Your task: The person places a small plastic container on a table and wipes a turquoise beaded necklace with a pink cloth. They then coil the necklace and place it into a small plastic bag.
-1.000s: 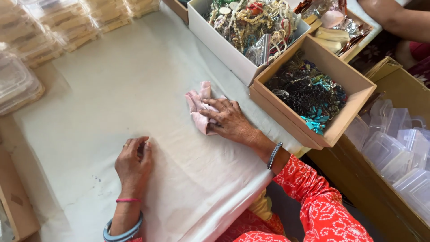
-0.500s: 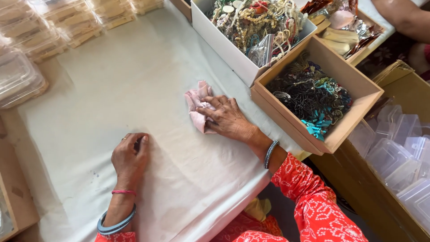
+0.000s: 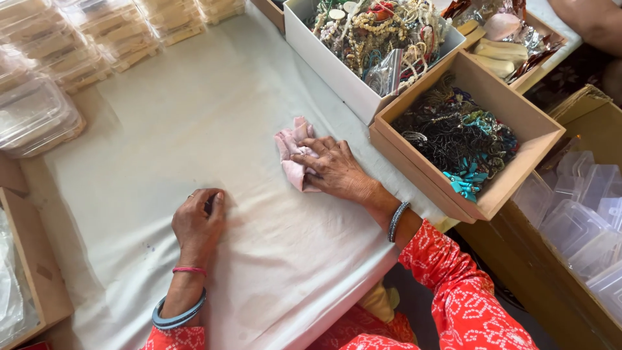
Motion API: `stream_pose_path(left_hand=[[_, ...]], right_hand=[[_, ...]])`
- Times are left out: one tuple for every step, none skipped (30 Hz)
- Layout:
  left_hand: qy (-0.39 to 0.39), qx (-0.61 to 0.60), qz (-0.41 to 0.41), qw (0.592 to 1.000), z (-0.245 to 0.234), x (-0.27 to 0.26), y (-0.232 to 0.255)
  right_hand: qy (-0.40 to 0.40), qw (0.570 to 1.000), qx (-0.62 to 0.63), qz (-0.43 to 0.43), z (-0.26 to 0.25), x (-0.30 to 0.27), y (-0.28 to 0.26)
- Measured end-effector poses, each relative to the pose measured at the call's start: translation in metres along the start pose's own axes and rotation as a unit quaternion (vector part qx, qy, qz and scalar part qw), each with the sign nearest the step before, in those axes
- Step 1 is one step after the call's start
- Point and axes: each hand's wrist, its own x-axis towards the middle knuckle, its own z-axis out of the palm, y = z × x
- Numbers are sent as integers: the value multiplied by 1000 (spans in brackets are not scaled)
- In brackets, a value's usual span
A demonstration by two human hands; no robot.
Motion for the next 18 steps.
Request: stream_pose_path(left_hand=[[2,0,0,1000,0,0,0],[6,-1,4,1000,0,1,-1],[10,-3,8,1000,1,1,-1],[9,-3,7,1000,1,0,-1],[3,3,2,1000,2,0,-1],[-1,9,-3,1000,2,0,-1],[-1,9,-4,1000,2,-1,-2],[3,9,6,1000,3,0,-3],[7,9,16,1000,3,0,-4],[8,10,17,1000,2,0,-3],[7,7,13,1000,2,0,-2],[5,3,11,1000,2,0,0],[5,3,13,1000,1,-1,2],[6,7,9,1000,0,-1,5],[7,11,6,1000,-1,0,7],[5,11,9,1000,-1,-3,8],[4,7,8,1000,-2,-4,9],[2,3,12,1000,-2,-2,10]], right_hand=[[1,1000,0,-2,1,0,0],[4,1000,-4,-3,2,0,0],[6,1000,-8,-4,3,0,1],[5,1000,-7,-4,1,0,1],[-1,1000,-6,-2,0,0,0],[-5,1000,-4,0,-2,1,0],[-6,1000,-3,-1,0,-1,0],[2,1000,-7,-7,1,-1,1],[10,1000,-12,-13,2,-1,2],[11,1000,-11,-14,1,-1,1],[11,1000,-5,-14,0,0,0],[11,1000,1,-12,-2,-1,0],[13,1000,0,-12,0,-1,0],[19,1000,-4,-14,2,-2,0],[26,999,-8,-17,4,-2,1],[27,999,-9,-13,3,-2,0],[26,1000,-2,-16,2,-3,0],[27,1000,3,-15,1,-2,0]])
